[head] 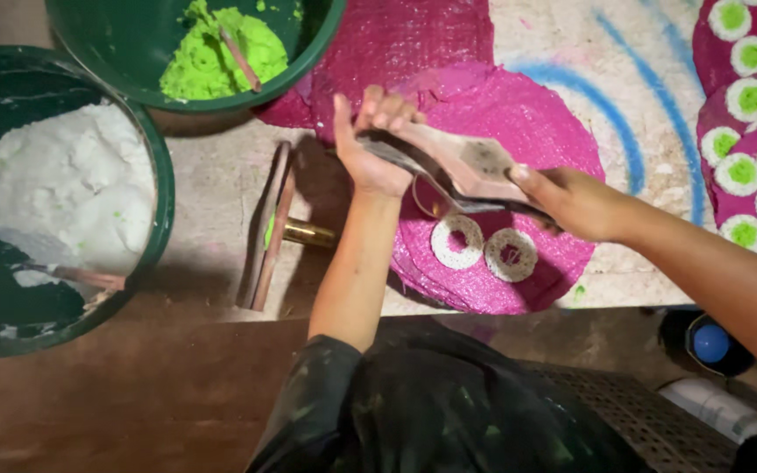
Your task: The person uses a wooden mold to apply white and green paste onto pink circular bases. They scoop the paste from buckets and press it through the mold to create decorative patterns.
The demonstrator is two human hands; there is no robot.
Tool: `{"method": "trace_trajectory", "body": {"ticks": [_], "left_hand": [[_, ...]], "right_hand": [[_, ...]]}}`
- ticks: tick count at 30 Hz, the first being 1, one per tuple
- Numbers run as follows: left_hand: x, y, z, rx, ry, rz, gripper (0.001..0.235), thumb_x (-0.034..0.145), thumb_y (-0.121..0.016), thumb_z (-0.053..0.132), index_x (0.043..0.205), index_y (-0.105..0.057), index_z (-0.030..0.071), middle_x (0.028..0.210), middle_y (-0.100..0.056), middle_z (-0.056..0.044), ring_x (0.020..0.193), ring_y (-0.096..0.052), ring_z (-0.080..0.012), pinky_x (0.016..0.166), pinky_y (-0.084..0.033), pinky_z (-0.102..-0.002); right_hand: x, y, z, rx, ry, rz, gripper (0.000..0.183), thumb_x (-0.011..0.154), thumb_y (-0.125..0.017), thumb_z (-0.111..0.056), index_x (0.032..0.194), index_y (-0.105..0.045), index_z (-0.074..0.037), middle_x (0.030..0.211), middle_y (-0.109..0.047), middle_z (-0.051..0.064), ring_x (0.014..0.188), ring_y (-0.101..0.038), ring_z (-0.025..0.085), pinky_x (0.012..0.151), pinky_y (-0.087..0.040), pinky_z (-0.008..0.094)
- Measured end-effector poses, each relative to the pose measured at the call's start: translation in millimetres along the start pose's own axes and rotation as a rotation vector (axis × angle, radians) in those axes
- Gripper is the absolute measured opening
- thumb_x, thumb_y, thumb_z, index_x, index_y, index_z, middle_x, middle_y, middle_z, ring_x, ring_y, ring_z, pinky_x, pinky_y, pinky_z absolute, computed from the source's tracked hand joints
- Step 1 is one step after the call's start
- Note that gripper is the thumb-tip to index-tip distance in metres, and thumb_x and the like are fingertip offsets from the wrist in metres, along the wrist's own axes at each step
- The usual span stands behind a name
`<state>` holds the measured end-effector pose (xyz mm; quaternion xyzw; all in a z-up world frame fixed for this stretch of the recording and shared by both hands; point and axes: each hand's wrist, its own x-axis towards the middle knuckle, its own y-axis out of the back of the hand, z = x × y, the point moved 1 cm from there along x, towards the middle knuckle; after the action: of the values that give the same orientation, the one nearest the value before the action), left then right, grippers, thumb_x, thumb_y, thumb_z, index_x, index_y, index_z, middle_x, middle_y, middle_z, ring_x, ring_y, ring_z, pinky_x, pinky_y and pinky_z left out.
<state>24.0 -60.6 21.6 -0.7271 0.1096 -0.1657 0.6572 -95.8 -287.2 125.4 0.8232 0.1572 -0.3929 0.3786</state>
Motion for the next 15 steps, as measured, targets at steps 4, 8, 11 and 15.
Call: {"method": "trace_trajectory", "body": {"ticks": [4,8,11,15], "left_hand": [[2,10,23,-0.009,-0.026,-0.054,0.046,0.103,-0.047,0.059,0.083,-0.047,0.018,0.074,-0.044,0.006,0.075,-0.049,-0.0124,0.087,-0.045,-0.036],[-5,22,20,0.012,-0.042,0.016,0.044,0.103,-0.046,0.057,0.081,-0.045,0.019,0.071,-0.042,0.006,0.071,-0.046,-0.0123,0.084,-0.043,-0.035],[-7,33,2,-0.023,-0.042,0.084,0.039,0.102,-0.046,0.052,0.079,-0.044,0.02,0.069,-0.041,0.007,0.069,-0.045,-0.0119,0.082,-0.043,-0.034],[7,37,-12,0.016,-0.076,0.124,0.034,0.1,-0.046,0.045,0.075,-0.042,0.021,0.065,-0.039,0.007,0.065,-0.043,-0.0112,0.077,-0.04,-0.034]], "right_hand": [[3,-13,-31,-0.133,0.094,0.084,0.081,0.098,-0.023,-0.067,0.129,-0.063,-0.004,0.079,-0.069,0.017,0.077,-0.071,0.03,0.077,-0.058,0.047],[-1,-16,-39,-0.198,0.055,0.073,0.083,0.101,-0.024,-0.065,0.119,-0.072,0.0,0.08,-0.073,0.026,0.082,-0.074,0.037,0.083,-0.056,0.052],[-7,-8,-35,-0.257,0.016,0.077,0.078,0.102,-0.026,-0.065,0.123,-0.069,-0.003,0.089,-0.072,0.022,0.089,-0.071,0.035,0.084,-0.055,0.05],[-11,1,-33,-0.343,-0.053,0.169,0.071,0.102,-0.03,-0.062,0.119,-0.073,-0.008,0.081,-0.073,0.022,0.083,-0.074,0.036,0.08,-0.055,0.052]]}}
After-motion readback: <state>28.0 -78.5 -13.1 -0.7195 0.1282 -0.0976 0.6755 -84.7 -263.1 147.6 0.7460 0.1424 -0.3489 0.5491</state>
